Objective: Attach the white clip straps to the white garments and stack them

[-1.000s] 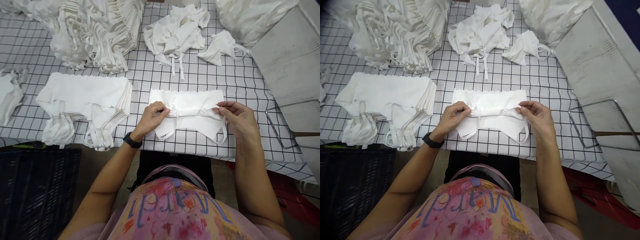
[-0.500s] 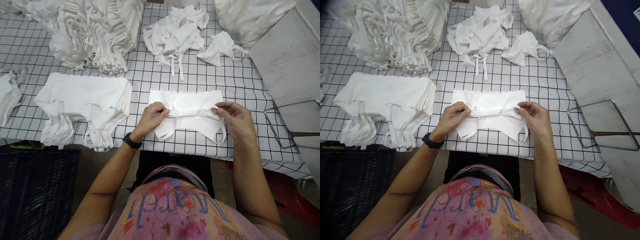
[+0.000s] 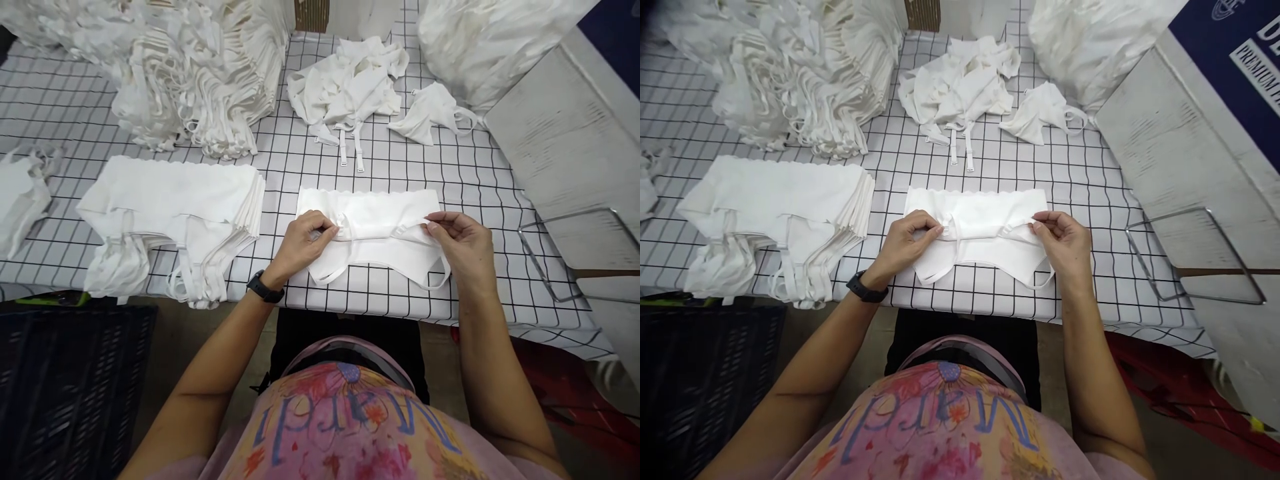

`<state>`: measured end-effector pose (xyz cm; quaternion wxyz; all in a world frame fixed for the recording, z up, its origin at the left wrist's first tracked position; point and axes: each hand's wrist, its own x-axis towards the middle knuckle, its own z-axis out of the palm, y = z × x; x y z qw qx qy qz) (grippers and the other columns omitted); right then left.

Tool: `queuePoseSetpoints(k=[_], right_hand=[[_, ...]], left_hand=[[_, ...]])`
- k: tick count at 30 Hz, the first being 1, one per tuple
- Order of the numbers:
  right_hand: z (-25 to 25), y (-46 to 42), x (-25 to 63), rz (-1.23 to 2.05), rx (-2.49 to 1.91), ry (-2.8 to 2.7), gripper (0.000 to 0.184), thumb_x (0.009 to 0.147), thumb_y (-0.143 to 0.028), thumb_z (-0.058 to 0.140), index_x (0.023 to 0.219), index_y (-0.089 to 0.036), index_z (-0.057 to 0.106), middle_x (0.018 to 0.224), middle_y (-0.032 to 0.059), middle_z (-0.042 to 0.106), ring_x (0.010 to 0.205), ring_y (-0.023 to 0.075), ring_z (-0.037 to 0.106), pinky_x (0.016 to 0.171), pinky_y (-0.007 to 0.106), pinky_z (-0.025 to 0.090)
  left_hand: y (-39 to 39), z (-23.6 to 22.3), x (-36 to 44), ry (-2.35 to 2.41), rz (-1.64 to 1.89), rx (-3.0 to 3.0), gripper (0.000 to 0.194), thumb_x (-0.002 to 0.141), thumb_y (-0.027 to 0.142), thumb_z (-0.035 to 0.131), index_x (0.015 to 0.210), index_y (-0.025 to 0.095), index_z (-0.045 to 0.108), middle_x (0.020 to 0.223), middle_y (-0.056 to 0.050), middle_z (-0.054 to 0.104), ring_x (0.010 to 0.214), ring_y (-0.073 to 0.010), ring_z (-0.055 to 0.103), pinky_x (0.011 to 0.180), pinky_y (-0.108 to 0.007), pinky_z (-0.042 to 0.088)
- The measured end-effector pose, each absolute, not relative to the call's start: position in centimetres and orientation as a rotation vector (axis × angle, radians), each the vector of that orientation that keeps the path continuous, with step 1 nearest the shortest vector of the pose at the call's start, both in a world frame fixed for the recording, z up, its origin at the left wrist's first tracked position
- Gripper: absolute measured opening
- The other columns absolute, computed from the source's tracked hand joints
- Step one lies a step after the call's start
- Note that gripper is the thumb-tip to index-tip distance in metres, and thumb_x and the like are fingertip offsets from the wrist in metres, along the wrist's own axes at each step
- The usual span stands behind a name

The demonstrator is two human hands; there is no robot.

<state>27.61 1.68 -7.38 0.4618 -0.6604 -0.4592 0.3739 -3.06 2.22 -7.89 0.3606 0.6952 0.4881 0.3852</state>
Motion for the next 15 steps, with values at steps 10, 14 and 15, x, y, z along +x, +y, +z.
queuePoseSetpoints(k=[10, 14, 15], right_hand=[[-8.6, 1.7, 27.3, 0.794, -1.609, -1.152, 0.021, 0.080, -0.034, 0.081, 0.096, -0.020, 0.077, 0.093, 0.0038, 0.077, 0.083, 0.0190, 0.076, 0.088, 0.039, 0.065], [-8.7, 1.7, 27.3, 0.788, -1.604, -1.127, 0.022, 0.078, -0.035, 0.082, 0.094, -0.020, 0.078, 0.089, 0.0034, 0.078, 0.080, 0.0194, 0.076, 0.089, 0.041, 0.065], [-8.7, 1.8, 27.3, 0.786, -1.605, -1.121, 0.022, 0.078, -0.035, 0.083, 0.094, -0.020, 0.078, 0.088, 0.0033, 0.078, 0.080, 0.0193, 0.075, 0.089, 0.041, 0.065]], left_hand=[[2.1, -7.7, -3.0, 1.323, 0.979, 1.872, 0.007, 0.089, 0.018, 0.069, 0.084, 0.021, 0.068, 0.087, 0.000, 0.070, 0.087, -0.0168, 0.064, 0.082, -0.034, 0.052], [2.1, -7.8, -3.1, 1.323, 0.964, 1.892, 0.006, 0.089, 0.017, 0.068, 0.085, 0.022, 0.068, 0.087, 0.000, 0.070, 0.087, -0.0174, 0.064, 0.082, -0.035, 0.053], [2.1, -7.8, -3.1, 1.321, 0.965, 1.892, 0.007, 0.090, 0.017, 0.068, 0.085, 0.022, 0.068, 0.088, 0.000, 0.070, 0.087, -0.0176, 0.065, 0.082, -0.035, 0.053]])
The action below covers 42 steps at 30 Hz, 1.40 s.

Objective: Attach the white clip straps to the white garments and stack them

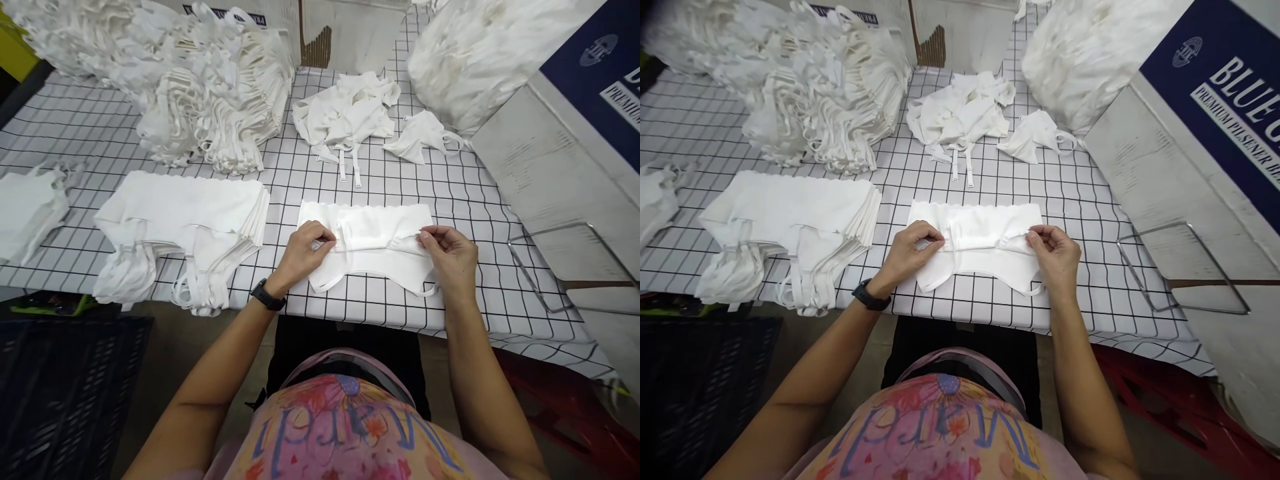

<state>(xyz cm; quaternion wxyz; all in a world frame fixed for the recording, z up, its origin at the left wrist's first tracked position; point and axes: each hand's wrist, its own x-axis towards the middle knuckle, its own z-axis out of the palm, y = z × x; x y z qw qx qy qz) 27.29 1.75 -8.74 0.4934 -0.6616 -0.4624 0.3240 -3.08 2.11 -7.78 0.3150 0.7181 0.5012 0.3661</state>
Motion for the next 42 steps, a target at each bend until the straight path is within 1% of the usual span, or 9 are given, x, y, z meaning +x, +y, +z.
queuePoseSetpoints(k=[6, 11, 15, 18, 21, 26, 30, 36, 42], right_hand=[[-9.07, 1.80, 27.24, 0.771, -1.582, -1.127, 0.022, 0.078, -0.036, 0.083, 0.093, -0.020, 0.078, 0.089, 0.0038, 0.078, 0.081, 0.0200, 0.076, 0.087, 0.039, 0.065], [-9.42, 1.95, 27.40, 0.751, -1.590, -1.143, 0.024, 0.078, -0.038, 0.082, 0.093, -0.020, 0.077, 0.087, 0.0035, 0.078, 0.078, 0.0196, 0.076, 0.085, 0.039, 0.065], [-9.39, 2.01, 27.41, 0.753, -1.591, -1.151, 0.024, 0.078, -0.038, 0.081, 0.093, -0.019, 0.076, 0.086, 0.0028, 0.078, 0.077, 0.0191, 0.076, 0.085, 0.039, 0.064], [-9.41, 2.03, 27.40, 0.746, -1.589, -1.160, 0.024, 0.078, -0.037, 0.080, 0.093, -0.019, 0.076, 0.085, 0.0027, 0.077, 0.077, 0.0191, 0.076, 0.085, 0.038, 0.064], [-9.50, 2.03, 27.44, 0.744, -1.586, -1.158, 0.024, 0.078, -0.037, 0.080, 0.093, -0.019, 0.076, 0.085, 0.0026, 0.077, 0.077, 0.0190, 0.076, 0.085, 0.038, 0.064], [-9.37, 1.89, 27.44, 0.721, -1.591, -1.182, 0.022, 0.079, -0.035, 0.079, 0.094, -0.019, 0.077, 0.085, 0.0021, 0.077, 0.079, 0.0186, 0.076, 0.087, 0.038, 0.064], [-9.25, 1.82, 27.41, 0.722, -1.588, -1.173, 0.022, 0.078, -0.033, 0.080, 0.094, -0.019, 0.077, 0.085, 0.0021, 0.077, 0.079, 0.0186, 0.076, 0.089, 0.039, 0.064], [-9.44, 1.90, 27.43, 0.705, -1.591, -1.180, 0.021, 0.078, -0.034, 0.081, 0.094, -0.021, 0.078, 0.085, 0.0011, 0.076, 0.079, 0.0195, 0.076, 0.089, 0.040, 0.064], [-9.57, 1.92, 27.44, 0.706, -1.580, -1.167, 0.018, 0.078, -0.032, 0.081, 0.093, -0.022, 0.078, 0.083, 0.0007, 0.077, 0.079, 0.0204, 0.076, 0.089, 0.041, 0.065]], left_hand=[[2.10, -7.91, -3.18, 1.289, 1.018, 1.897, 0.007, 0.091, 0.015, 0.067, 0.087, 0.021, 0.069, 0.088, -0.001, 0.071, 0.088, -0.0180, 0.066, 0.082, -0.036, 0.054], [1.92, -7.96, -3.24, 1.306, 1.187, 1.931, 0.011, 0.097, 0.019, 0.060, 0.097, 0.022, 0.071, 0.096, -0.003, 0.071, 0.092, -0.0169, 0.067, 0.083, -0.034, 0.057], [1.65, -8.12, -3.22, 1.319, 1.265, 2.029, 0.012, 0.099, 0.023, 0.059, 0.103, 0.021, 0.070, 0.101, -0.004, 0.069, 0.091, -0.0154, 0.067, 0.081, -0.032, 0.060], [1.48, -8.26, -3.16, 1.385, 1.282, 2.110, 0.015, 0.100, 0.024, 0.057, 0.108, 0.021, 0.069, 0.103, -0.004, 0.070, 0.091, -0.0157, 0.067, 0.082, -0.033, 0.061], [1.40, -8.21, -3.19, 1.532, 1.329, 2.119, 0.018, 0.101, 0.021, 0.053, 0.111, 0.022, 0.067, 0.101, -0.004, 0.071, 0.092, -0.0162, 0.067, 0.082, -0.033, 0.060], [1.39, -7.93, -3.56, 1.729, 1.457, 1.987, 0.016, 0.101, 0.022, 0.054, 0.109, 0.022, 0.067, 0.096, -0.004, 0.071, 0.086, -0.0156, 0.066, 0.080, -0.032, 0.059], [1.43, -7.86, -3.86, 1.740, 1.554, 1.914, 0.013, 0.100, 0.022, 0.056, 0.102, 0.021, 0.069, 0.092, -0.003, 0.071, 0.082, -0.0148, 0.065, 0.077, -0.031, 0.057], [1.63, -8.08, -4.02, 1.762, 1.534, 1.798, 0.014, 0.099, 0.021, 0.055, 0.102, 0.023, 0.069, 0.094, -0.003, 0.071, 0.085, -0.0165, 0.064, 0.079, -0.034, 0.056], [1.75, -8.34, -4.04, 1.765, 1.517, 1.823, 0.014, 0.097, 0.018, 0.055, 0.100, 0.023, 0.069, 0.091, -0.002, 0.070, 0.080, -0.0147, 0.062, 0.077, -0.031, 0.056]])
